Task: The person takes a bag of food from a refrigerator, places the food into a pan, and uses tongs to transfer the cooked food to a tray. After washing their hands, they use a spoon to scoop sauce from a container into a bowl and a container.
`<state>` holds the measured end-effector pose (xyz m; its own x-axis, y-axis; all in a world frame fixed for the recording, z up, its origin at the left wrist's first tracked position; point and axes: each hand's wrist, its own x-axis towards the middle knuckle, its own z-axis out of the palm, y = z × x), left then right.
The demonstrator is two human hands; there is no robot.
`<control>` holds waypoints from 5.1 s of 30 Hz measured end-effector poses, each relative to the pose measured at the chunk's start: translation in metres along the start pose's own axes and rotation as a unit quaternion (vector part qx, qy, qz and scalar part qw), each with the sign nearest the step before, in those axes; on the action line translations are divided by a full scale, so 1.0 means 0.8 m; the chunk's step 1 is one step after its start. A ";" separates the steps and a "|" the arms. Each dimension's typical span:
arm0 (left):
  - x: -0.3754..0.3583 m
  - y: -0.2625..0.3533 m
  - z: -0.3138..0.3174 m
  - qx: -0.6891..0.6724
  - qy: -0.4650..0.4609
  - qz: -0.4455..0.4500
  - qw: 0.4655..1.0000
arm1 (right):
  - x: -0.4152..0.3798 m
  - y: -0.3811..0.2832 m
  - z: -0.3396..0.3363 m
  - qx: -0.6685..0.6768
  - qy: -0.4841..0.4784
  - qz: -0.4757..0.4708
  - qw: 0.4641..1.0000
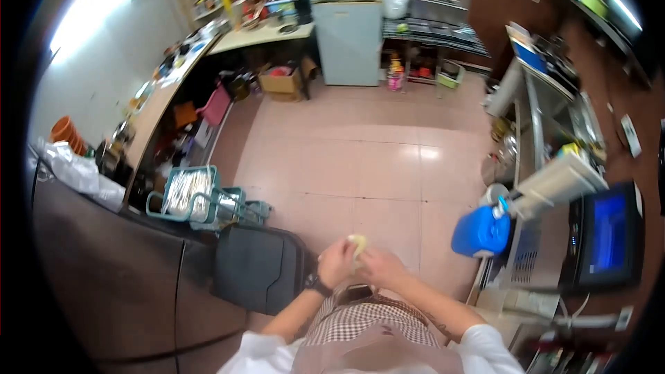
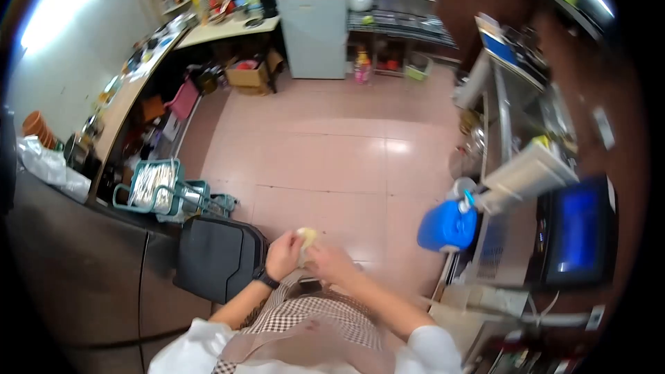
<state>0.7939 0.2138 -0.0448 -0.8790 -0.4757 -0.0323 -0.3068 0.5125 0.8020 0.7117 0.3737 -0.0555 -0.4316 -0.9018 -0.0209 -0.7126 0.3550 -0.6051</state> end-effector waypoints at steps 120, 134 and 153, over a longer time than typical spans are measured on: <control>1.286 -0.675 -0.826 -0.124 0.564 -0.590 0.565 | 2.487 -0.252 0.252 -0.049 -0.222 -0.364 0.903; 1.271 -0.728 -0.821 0.096 0.213 -0.191 0.953 | 1.940 0.164 -0.088 0.127 -0.130 -0.019 0.983; 1.561 -0.194 -0.138 0.123 -0.188 0.279 0.934 | 1.131 0.626 -0.408 0.214 0.304 0.469 0.801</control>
<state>-0.2157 -0.5388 -0.1440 -0.9789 0.1747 0.1058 0.2031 0.7760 0.5972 -0.2165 -0.1839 -0.1177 -0.9489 0.0450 -0.3123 0.2808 0.5722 -0.7706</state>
